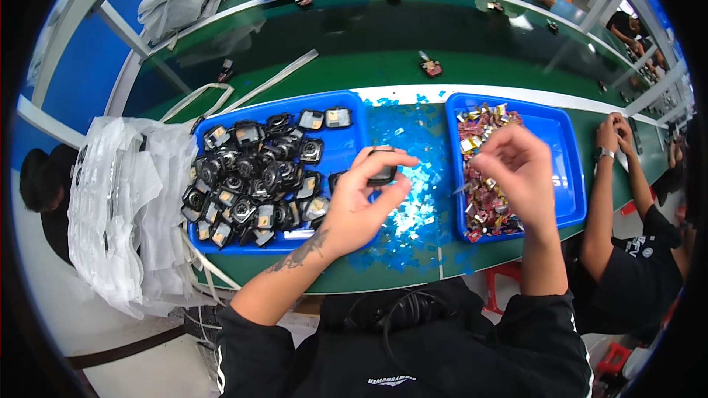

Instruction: The worker is assembling small electronic components, specifically peeling and sticking small battery or camera modules on an industrial production line.

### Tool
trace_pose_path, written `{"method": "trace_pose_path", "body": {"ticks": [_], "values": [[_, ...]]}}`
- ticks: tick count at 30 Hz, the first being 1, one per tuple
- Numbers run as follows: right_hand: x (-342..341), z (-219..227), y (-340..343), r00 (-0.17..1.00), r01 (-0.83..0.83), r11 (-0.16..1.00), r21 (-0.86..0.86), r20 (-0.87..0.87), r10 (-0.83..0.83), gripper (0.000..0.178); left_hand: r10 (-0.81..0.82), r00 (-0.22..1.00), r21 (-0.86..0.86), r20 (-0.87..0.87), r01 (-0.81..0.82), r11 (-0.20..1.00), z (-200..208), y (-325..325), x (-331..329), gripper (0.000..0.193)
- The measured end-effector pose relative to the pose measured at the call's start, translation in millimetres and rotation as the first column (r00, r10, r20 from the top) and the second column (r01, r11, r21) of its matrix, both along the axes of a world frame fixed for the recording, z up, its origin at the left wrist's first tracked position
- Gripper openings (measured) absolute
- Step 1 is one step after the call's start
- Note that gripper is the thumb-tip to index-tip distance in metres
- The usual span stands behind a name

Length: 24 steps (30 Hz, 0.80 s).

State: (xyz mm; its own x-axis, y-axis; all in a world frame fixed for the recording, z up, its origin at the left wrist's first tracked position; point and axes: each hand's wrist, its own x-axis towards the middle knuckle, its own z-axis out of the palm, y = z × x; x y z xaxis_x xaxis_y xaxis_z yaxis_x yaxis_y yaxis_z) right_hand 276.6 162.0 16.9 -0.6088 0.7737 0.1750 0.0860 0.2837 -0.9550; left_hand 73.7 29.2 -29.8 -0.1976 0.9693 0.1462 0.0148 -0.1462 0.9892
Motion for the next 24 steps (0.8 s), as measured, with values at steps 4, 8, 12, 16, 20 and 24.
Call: {"method": "trace_pose_path", "body": {"ticks": [4, 8, 12, 16, 20, 24], "values": [[-26.3, -10.4, -29.3, 0.975, -0.185, 0.953, -0.238, -0.164, 0.148, 0.011, -0.050, 0.978, 0.033, -0.205, 0.058, 0.998, 8.9, 0.8, 3.4, 0.019], [-42.1, -24.7, -32.4, 0.969, -0.166, 0.980, -0.108, -0.202, 0.142, 0.009, -0.022, 0.980, 0.084, -0.200, 0.040, 0.996, 2.0, 2.1, 3.4, 0.015], [-48.1, -20.4, -39.2, 0.998, -0.033, 0.939, 0.342, 0.059, 0.014, 0.014, 0.024, 0.992, -0.017, -0.122, -0.027, 0.999, -0.2, -0.1, 2.2, 0.016], [-45.5, -23.8, -47.3, 0.999, -0.018, 0.870, 0.492, 0.043, -0.004, 0.015, 0.008, 0.990, -0.070, -0.139, -0.018, 0.997, -1.1, 0.3, -2.2, 0.014], [-30.0, -26.6, -41.6, 0.961, -0.092, 0.909, 0.405, 0.276, -0.026, 0.019, -0.010, 0.999, -0.080, -0.053, 0.006, 0.997, 0.4, 4.4, -7.1, 0.015], [-29.3, -25.6, -39.2, 0.992, -0.094, 0.994, 0.052, 0.093, 0.088, 0.037, -0.118, 0.959, -0.142, 0.256, 0.158, 0.977, 1.0, 2.5, -3.9, 0.014]]}}
